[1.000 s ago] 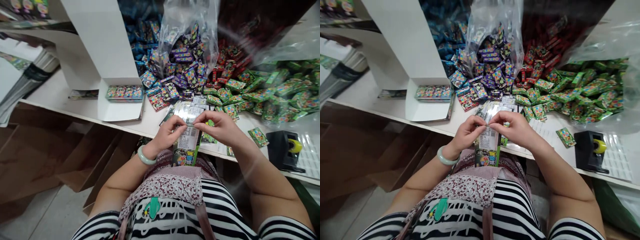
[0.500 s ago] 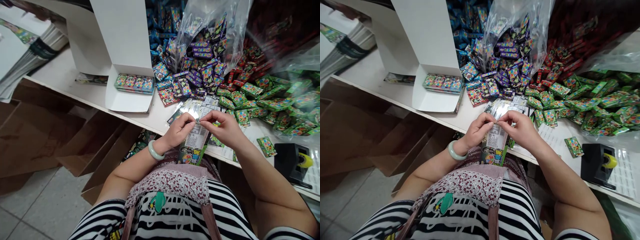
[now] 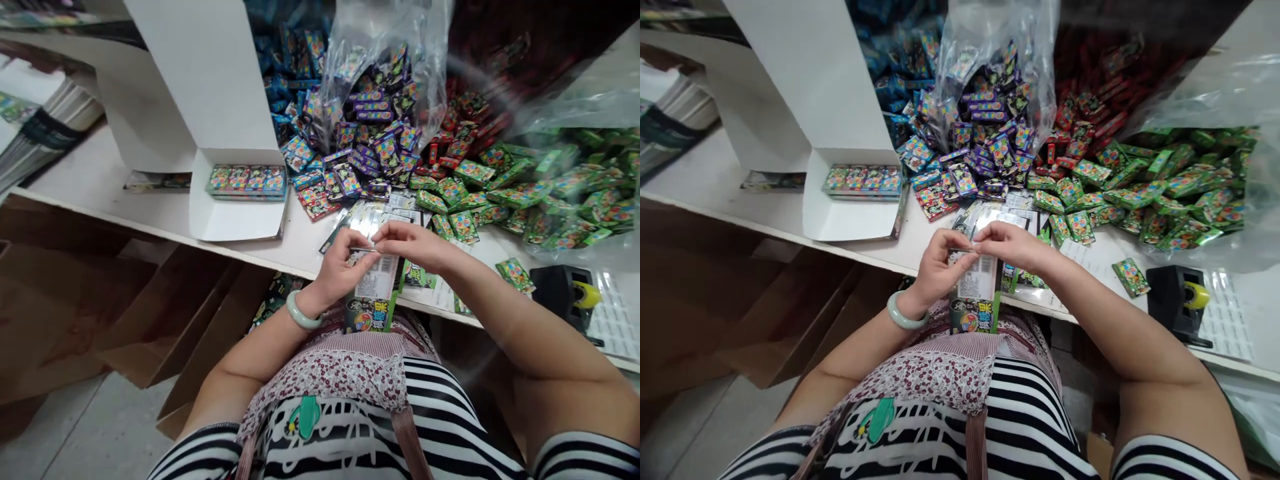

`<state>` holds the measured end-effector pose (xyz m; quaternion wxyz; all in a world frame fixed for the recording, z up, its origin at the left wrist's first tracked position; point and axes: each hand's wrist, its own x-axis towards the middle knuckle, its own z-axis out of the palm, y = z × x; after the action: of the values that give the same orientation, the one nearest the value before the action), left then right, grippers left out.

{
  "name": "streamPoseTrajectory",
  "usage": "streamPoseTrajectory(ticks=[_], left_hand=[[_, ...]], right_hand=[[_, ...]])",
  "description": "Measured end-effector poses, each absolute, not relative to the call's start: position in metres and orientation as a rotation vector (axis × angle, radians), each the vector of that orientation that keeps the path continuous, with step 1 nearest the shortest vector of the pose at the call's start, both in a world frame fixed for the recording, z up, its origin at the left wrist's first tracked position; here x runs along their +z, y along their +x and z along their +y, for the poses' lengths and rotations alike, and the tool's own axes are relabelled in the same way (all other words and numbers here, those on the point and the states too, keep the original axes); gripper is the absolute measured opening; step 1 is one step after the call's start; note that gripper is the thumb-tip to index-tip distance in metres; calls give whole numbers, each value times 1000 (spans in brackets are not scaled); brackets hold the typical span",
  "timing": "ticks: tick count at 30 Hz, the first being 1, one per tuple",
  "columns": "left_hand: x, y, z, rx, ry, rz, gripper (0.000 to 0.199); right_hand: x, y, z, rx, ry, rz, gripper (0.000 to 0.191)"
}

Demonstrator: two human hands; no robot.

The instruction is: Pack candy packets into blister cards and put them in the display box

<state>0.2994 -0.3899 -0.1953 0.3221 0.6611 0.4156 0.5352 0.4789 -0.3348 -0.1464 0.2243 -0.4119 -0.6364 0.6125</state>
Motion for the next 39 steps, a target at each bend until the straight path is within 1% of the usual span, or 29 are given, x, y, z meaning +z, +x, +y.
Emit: streamPoseTrajectory(ticks=[2,5,7,8,9,10,11,12,14,16,17,18,22,24,28,30,32,33,35,37,39], left_hand=[[-192,299,-391,1395,1796,1086,18],[-184,298,-391,1333,1872,1003,14],[-181,292,-388,1286,1849,979,9],[-182,287,-385,1284,1799,1010,8],[-184,280,-381,1301,1721,1071,8],[-188,272,-376,1343,1613,1145,8],[-193,262,-371,1407,1475,1218,9],[-199,252,-365,1489,1328,1264,10],[-214,233,-353,1646,1038,1286,15],[-228,221,-343,1706,828,1280,23],[-234,218,-340,1691,749,1282,28],[-239,218,-338,1650,688,1287,34],[-248,230,-345,1432,630,1352,51],[-250,232,-351,1375,660,1386,54],[-251,223,-360,1284,912,1522,52],[-244,223,-364,1308,1154,1658,48],[-230,235,-370,1371,1344,1683,42],[-222,246,-374,1375,1388,1613,39],[-206,277,-380,1183,1297,1301,36],[-195,309,-383,935,1076,975,48],[-194,331,-381,970,866,840,50]], right_hand=[[-153,474,-332,1908,-1090,-1658,4],[-159,467,-329,2127,-1092,-1603,16],[-162,474,-322,2135,-1121,-1642,16],[-163,483,-317,2033,-1165,-1704,13],[-163,497,-311,1840,-1235,-1784,9],[-164,515,-305,1568,-1332,-1856,8],[-164,538,-298,1234,-1449,-1904,11],[-164,563,-292,891,-1572,-1916,18],[-166,617,-282,350,-1829,-1920,34],[-171,666,-274,-26,-2034,-1965,52],[-174,685,-272,-122,-2095,-1988,56],[-178,700,-270,-185,-2114,-2034,55],[-192,727,-265,-293,-1992,-2126,37],[-194,725,-267,-317,-1923,-2106,34],[-194,699,-287,-288,-1584,-2101,33],[-193,676,-302,-257,-1409,-2113,31],[-193,646,-315,-218,-1289,-2150,30],[-192,629,-320,-194,-1245,-2168,31],[-193,592,-330,-138,-1178,-2191,33],[-196,556,-340,-79,-1109,-2204,35],[-201,527,-352,-30,-1026,-2224,40]])
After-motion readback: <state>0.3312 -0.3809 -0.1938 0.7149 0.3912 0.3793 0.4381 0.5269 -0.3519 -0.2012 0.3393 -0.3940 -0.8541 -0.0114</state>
